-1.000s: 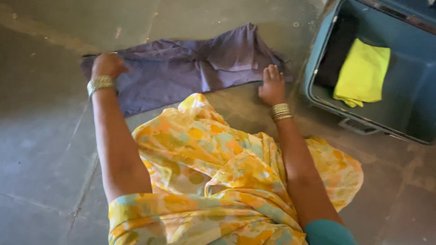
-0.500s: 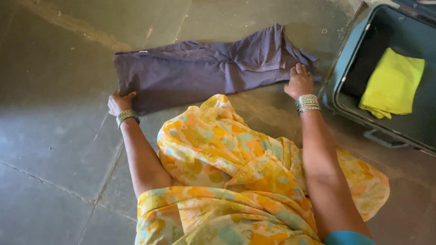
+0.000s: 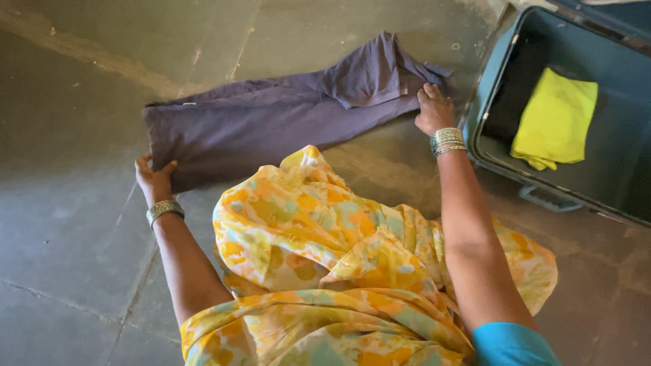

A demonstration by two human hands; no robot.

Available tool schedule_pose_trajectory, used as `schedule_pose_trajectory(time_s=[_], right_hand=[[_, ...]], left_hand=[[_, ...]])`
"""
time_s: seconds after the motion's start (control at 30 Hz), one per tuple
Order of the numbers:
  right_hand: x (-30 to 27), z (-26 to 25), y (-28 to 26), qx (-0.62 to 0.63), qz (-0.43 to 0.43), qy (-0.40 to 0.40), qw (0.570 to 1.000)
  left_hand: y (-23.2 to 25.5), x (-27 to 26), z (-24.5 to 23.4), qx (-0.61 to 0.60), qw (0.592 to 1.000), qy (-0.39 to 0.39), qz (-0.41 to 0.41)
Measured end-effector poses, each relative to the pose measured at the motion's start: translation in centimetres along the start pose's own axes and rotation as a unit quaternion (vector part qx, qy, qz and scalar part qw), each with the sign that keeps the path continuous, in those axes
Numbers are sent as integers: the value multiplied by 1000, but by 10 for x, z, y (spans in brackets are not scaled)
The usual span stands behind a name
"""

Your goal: The person sits on the floor and folds several garments by hand, including a dark blue garment, a bright yellow garment, and a purple garment. Each item is folded and placed into an open suitcase.

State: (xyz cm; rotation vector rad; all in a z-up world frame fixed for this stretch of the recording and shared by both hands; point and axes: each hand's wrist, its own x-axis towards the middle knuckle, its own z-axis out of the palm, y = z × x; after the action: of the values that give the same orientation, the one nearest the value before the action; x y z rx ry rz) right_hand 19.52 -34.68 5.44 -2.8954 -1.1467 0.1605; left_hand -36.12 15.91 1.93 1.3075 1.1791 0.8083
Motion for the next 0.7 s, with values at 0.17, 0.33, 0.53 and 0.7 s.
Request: schedule_pose_trajectory(time_s=[0.17,0.33,0.53,0.7], right_hand=[[2,-4,1,0,14,-1,1000],[0,-10,-1,21,11,-6,1000],[0,-19,-8,31,19,-22,999],[0,-16,-11,15,5,-5,1000]], left_hand=[[6,-28,6,6,998,27,59],[40,-55,30,400,892,137,162],[76,-64,119,507,775,-119,357],[97,-62,173,481,623,-308,535]])
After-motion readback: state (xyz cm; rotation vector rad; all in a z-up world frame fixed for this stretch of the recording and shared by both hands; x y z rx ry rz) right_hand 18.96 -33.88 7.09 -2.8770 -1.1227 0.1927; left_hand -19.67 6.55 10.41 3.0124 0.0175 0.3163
